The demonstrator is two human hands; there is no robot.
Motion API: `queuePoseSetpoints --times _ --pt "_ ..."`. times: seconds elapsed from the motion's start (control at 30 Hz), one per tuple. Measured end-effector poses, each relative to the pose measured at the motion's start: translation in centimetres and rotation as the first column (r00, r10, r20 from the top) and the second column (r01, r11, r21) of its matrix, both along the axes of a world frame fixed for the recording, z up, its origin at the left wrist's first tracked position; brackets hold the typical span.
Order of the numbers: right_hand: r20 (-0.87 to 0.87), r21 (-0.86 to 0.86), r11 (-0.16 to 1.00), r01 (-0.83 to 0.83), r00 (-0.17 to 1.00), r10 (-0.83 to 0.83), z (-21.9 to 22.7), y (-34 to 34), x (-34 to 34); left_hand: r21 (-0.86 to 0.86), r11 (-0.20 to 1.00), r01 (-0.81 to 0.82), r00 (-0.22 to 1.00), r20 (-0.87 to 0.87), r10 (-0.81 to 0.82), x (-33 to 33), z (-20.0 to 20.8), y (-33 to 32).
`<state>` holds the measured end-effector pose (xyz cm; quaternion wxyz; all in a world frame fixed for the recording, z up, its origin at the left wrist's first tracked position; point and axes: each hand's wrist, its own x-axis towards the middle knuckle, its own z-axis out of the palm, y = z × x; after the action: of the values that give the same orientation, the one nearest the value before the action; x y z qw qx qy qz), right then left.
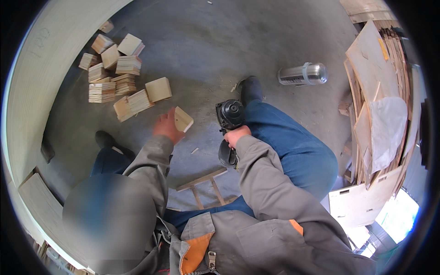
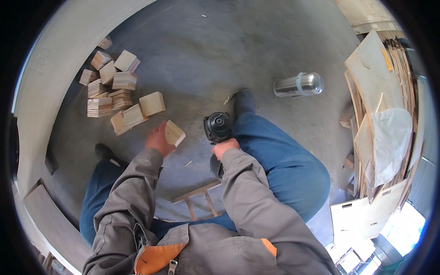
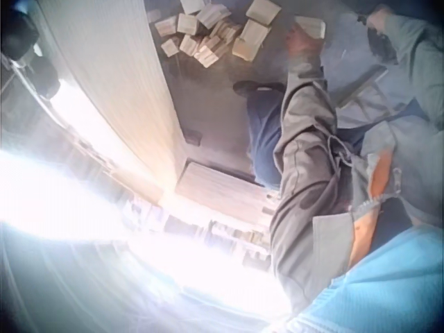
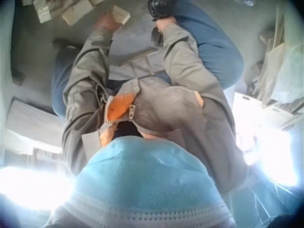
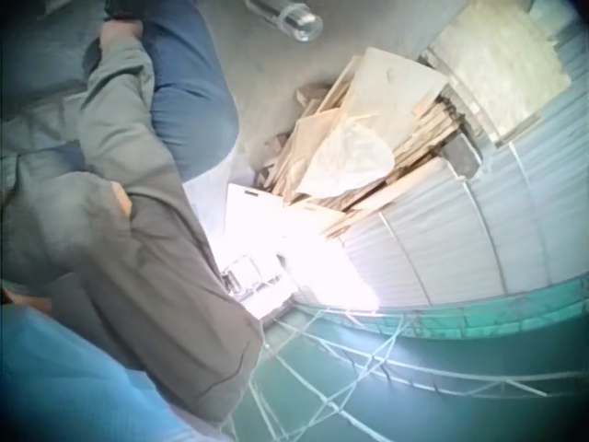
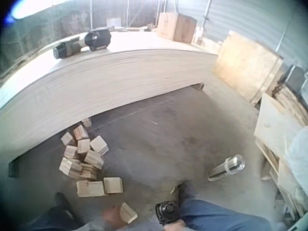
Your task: The person sits on the floor and repeatedly picks up small wooden blocks, uses a nail gun to fasten them together, and places the assembled pieces into a growing pile. The process is repeated continuously with new blocks from a nearby stack.
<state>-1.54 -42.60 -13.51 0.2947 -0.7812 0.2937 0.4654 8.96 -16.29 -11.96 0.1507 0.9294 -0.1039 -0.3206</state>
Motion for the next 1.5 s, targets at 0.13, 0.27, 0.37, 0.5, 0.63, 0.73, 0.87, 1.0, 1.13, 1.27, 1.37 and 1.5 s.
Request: queuePoseSetpoints --times 0.13,0.27,0.37,0.5,0.63,0.73,0.87,1.0,1.13,1.27,1.37,1.5 --pt "0.038 0.003 0.961 0.278 0.960 -0.278 1.3 0.7 0.3 0.002 0.999 -0.049 0.995 -0.085 0.049 -0.7 1.7 1.9" --pt "0.135 0.052 0.998 0.030 0.990 -0.037 -0.9 -0.8 -0.4 -0.018 0.996 -0.083 0.995 -0.059 0.082 -0.9 4.6 3.1" --pt "0.074 0.034 0.972 0.233 0.969 -0.235 0.1 1.0 0.5 -0.040 0.994 -0.104 0.995 0.009 0.104 -0.4 8.1 4.3" --pt "0.123 0.043 0.970 0.238 0.963 -0.241 -2.6 -0.5 -0.3 -0.071 0.993 -0.099 0.989 0.104 0.106 2.2 14.8 6.2" --pt "0.038 0.057 0.906 0.420 0.905 -0.423 1.9 2.9 1.4 -0.070 0.991 -0.110 0.880 0.457 0.130 2.8 22.9 13.3" --pt "0.062 0.080 0.894 0.441 0.893 -0.446 0.5 2.2 1.0 -0.108 0.975 -0.193 0.770 0.599 0.219 1.1 28.3 19.1" --pt "0.027 0.207 0.844 0.495 0.859 -0.511 0.4 2.3 0.8 -0.094 0.912 -0.400 0.626 0.699 0.346 -3.7 32.4 26.1" --pt "0.039 0.206 0.896 0.392 0.912 -0.408 -1.4 2.0 0.6 -0.143 0.798 -0.585 0.494 0.718 0.491 -12.4 30.8 32.0" --pt "0.049 0.188 0.894 0.406 0.905 -0.422 -1.8 0.6 1.2 -0.022 0.621 -0.784 0.483 0.607 0.631 -25.3 24.4 35.4" --pt "0.045 0.188 0.887 0.422 0.899 -0.437 -1.1 1.0 0.9 0.373 0.323 -0.870 0.486 0.531 0.694 -40.3 22.8 40.3" --pt "0.057 0.172 0.899 0.403 0.907 -0.417 -1.4 0.3 1.3 0.580 0.024 -0.815 0.375 0.495 0.784 -50.8 25.9 46.8" --pt "0.087 0.137 0.925 0.353 0.926 -0.367 -0.8 1.2 1.4 0.573 -0.473 -0.669 0.025 0.653 0.757 -58.1 34.7 49.2"
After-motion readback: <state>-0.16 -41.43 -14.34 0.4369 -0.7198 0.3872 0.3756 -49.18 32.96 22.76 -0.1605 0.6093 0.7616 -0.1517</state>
